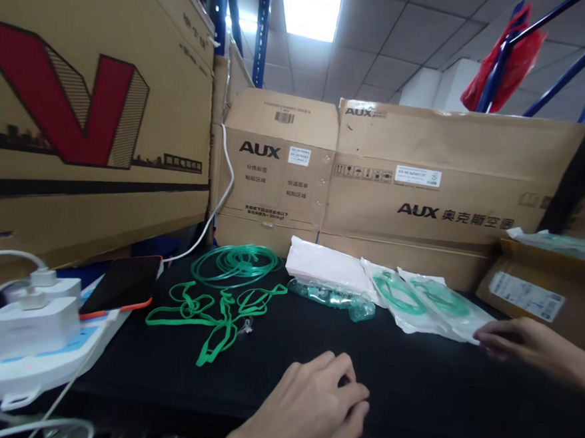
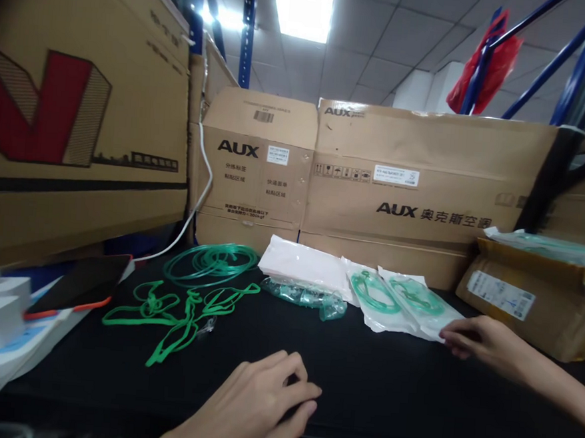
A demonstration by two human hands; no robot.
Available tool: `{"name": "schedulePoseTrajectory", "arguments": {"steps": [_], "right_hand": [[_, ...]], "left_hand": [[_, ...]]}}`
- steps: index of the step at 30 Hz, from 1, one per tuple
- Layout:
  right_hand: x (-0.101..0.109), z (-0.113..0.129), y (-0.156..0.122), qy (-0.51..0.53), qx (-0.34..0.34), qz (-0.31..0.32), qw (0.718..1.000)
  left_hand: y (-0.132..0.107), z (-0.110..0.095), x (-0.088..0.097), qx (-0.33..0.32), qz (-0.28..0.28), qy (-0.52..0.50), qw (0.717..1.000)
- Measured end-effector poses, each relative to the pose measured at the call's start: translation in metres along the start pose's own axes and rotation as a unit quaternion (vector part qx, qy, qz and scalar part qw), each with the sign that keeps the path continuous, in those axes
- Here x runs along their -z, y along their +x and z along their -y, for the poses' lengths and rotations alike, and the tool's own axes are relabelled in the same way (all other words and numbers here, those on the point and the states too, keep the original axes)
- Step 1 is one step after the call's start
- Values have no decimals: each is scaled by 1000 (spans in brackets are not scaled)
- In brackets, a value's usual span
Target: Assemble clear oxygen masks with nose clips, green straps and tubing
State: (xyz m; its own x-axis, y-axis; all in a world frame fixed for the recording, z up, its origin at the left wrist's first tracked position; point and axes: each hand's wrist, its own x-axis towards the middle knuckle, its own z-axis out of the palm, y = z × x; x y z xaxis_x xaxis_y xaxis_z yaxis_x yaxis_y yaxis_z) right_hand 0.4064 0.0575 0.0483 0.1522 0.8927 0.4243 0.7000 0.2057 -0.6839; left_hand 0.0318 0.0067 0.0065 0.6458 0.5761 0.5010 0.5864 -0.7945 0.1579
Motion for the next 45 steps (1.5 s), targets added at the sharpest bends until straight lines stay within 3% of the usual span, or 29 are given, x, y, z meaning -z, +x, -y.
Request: {"name": "schedulePoseTrajectory", "arguments": {"steps": [3, 6, 10, 13, 17, 21, 25, 28, 32, 36, 41, 45], "right_hand": [[-11, 24, -1, -82, 102, 94, 987], [-57, 42, 4, -126, 215, 148, 957], [-124, 50, 15, -159, 295, 166, 927], [-144, 49, 23, -175, 324, 167, 914], [-139, 45, 25, -179, 335, 171, 909], [-126, 34, 16, -174, 330, 158, 914], [-116, 34, -4, -149, 275, 130, 941], [-112, 54, -27, -94, 215, 167, 958], [-116, 93, -53, -63, 185, 235, 952], [-119, 120, -60, -4, 166, 278, 946], [-112, 133, -64, 65, 113, 297, 946], [-106, 140, -69, 93, 129, 295, 942]], "left_hand": [[0, -2, 1, 4, 6, 2, 1000], [-1, -1, 8, 7, 17, -9, 1000], [-14, 12, 30, 52, 21, -7, 998], [-35, 33, 50, 123, -20, 34, 992], [-60, 64, 65, 192, -58, 109, 974], [-64, 80, 66, 194, -51, 117, 973], [-55, 74, 71, 195, -73, 80, 975], [-46, 62, 81, 237, -81, 2, 968], [-28, 50, 87, 291, -39, -163, 942], [-11, 43, 81, 268, 2, -326, 907], [-2, 40, 71, 247, 45, -400, 882], [-4, 39, 70, 241, 69, -413, 875]]}}
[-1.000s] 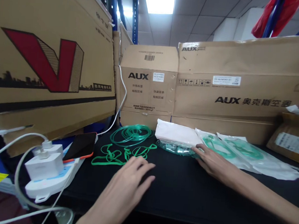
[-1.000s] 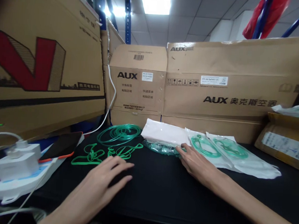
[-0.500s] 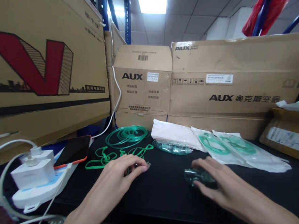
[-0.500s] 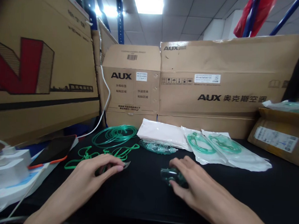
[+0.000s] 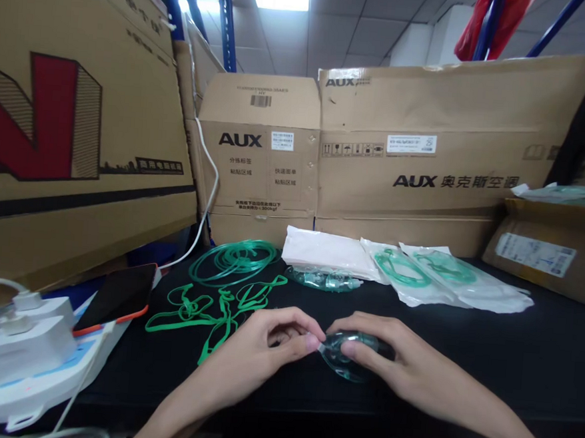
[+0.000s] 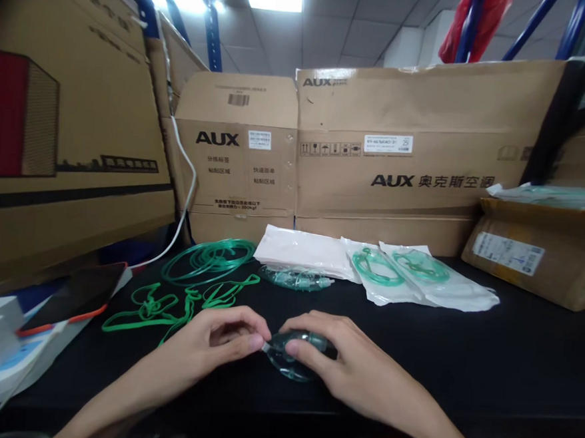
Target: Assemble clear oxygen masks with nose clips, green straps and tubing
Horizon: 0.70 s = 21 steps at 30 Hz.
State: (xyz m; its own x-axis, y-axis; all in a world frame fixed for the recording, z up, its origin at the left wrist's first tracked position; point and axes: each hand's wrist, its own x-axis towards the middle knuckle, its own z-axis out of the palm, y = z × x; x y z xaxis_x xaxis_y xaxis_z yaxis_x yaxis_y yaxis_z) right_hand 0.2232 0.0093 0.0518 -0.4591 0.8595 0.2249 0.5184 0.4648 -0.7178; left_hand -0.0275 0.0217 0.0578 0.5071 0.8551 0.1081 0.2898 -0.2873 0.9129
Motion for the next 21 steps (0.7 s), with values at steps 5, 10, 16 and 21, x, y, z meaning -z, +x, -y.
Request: {"name": "schedulePoseTrajectory", "arguments": {"steps": [5, 10, 16, 21], "right_hand": [[-4, 3, 0, -4, 9, -1, 1000], [-5, 5, -2, -10, 8, 9, 1000], [-7, 3, -4, 0, -7, 32, 999], [-12, -1, -9, -2, -34, 38, 999]], "left_hand": [[-1, -3, 0, 13, 3, 14, 1000], [-1, -3, 0, 29, 10, 17, 999], [-4, 1, 1, 39, 25, 23, 999], [-1, 1, 1, 62, 34, -33, 997]]}}
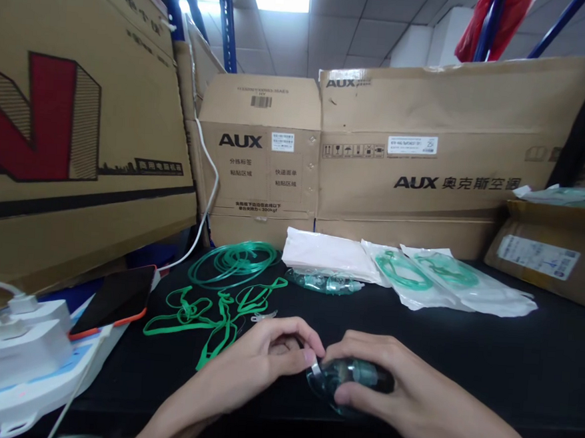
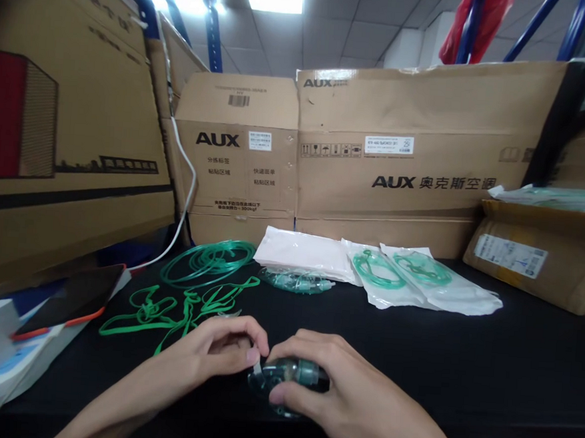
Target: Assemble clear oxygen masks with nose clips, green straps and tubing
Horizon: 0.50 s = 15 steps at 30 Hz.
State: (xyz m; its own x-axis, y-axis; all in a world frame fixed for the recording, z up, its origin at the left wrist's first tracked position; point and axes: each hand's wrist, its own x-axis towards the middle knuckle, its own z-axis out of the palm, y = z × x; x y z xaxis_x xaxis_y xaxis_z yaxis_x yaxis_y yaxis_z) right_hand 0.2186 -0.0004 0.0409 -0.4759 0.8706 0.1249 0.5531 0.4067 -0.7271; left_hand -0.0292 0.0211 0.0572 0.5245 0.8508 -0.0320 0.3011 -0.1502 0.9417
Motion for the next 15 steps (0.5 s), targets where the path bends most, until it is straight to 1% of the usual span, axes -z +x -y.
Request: {"name": "schedulePoseTrajectory", "arguments": {"steps": [4, 8, 10, 12, 15], "right_hand": [[-6, 3, 2, -4, 51, -27, 998], [-19, 3, 11, -5, 119, -69, 991], [-26, 1, 16, 7, 149, -103, 984], [-32, -1, 19, 30, 153, -134, 979], [-37, -1, 20, 55, 127, -172, 975]], "left_hand": [[3, 1, -2, 7, 5, -55, 998], [8, 3, -9, -14, -1, -78, 997], [11, 5, -14, -30, -9, -77, 997], [14, 8, -19, -49, -35, -68, 996], [16, 12, -28, -75, -101, -46, 991]]}}
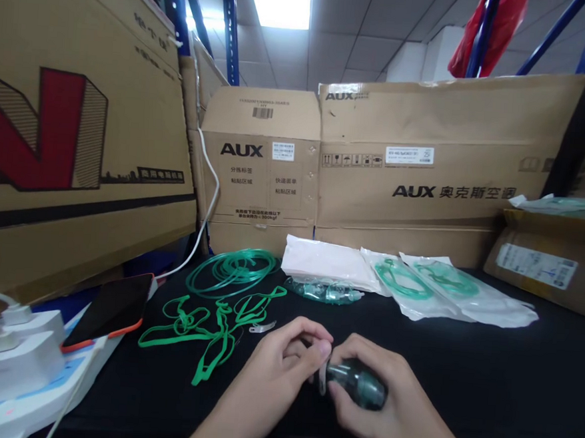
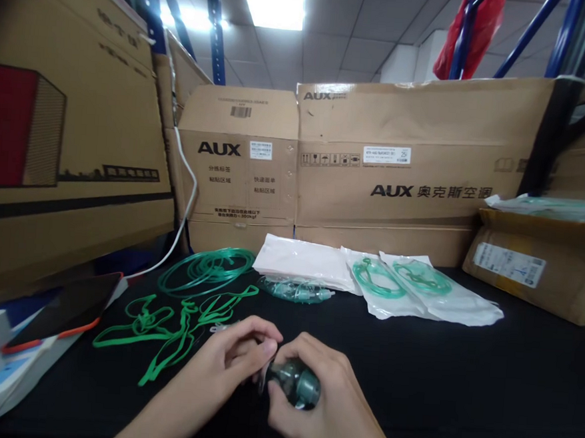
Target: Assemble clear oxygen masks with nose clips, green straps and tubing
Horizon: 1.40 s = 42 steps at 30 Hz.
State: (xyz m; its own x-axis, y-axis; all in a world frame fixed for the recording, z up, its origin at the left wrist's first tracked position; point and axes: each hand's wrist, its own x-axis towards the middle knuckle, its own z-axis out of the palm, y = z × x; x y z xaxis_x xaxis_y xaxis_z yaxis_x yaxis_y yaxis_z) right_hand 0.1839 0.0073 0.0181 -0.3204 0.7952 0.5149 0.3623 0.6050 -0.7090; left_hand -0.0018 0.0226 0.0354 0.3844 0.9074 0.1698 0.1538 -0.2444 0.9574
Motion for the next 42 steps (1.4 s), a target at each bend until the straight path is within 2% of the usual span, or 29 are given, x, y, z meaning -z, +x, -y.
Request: {"name": "schedulePoseTrajectory", "arguments": {"steps": [4, 9, 14, 17, 19, 21, 23, 26, 28, 32, 34, 38, 42], "right_hand": [[-2, 0, -1, 4, -25, -32, 999], [-1, -2, -1, 23, -57, -66, 996], [1, 3, -2, 63, -82, -74, 992], [2, 5, -4, 93, -92, -45, 990], [2, 5, -5, 121, -94, -23, 988], [1, 3, -5, 159, -101, -10, 982], [0, 2, -4, 205, -115, -10, 972], [0, 4, -2, 269, -132, -23, 954], [3, 8, -2, 303, -137, -23, 943], [13, 18, -5, 363, -166, -3, 917], [16, 20, -5, 385, -184, 5, 904], [16, 17, -4, 424, -198, 13, 884], [12, 15, -4, 446, -201, 16, 872]], "left_hand": [[-5, 3, -10, -34, -95, 39, 994], [-10, 8, -13, -31, -118, 29, 992], [-9, 13, -12, -7, -99, 14, 995], [-9, 13, -10, 10, -77, -4, 997], [-10, 11, -9, -8, -80, 10, 997], [-12, 9, -8, -54, -98, 60, 992], [-14, 7, -7, -98, -111, 119, 982], [-16, 2, -9, -123, -113, 158, 973], [-18, -1, -10, -115, -97, 151, 977], [-21, -3, -11, -44, -36, 85, 995], [-22, -3, -10, -28, -24, 52, 998], [-23, -3, -3, -49, -18, 34, 998], [-26, -8, 4, -88, -22, 78, 993]]}}
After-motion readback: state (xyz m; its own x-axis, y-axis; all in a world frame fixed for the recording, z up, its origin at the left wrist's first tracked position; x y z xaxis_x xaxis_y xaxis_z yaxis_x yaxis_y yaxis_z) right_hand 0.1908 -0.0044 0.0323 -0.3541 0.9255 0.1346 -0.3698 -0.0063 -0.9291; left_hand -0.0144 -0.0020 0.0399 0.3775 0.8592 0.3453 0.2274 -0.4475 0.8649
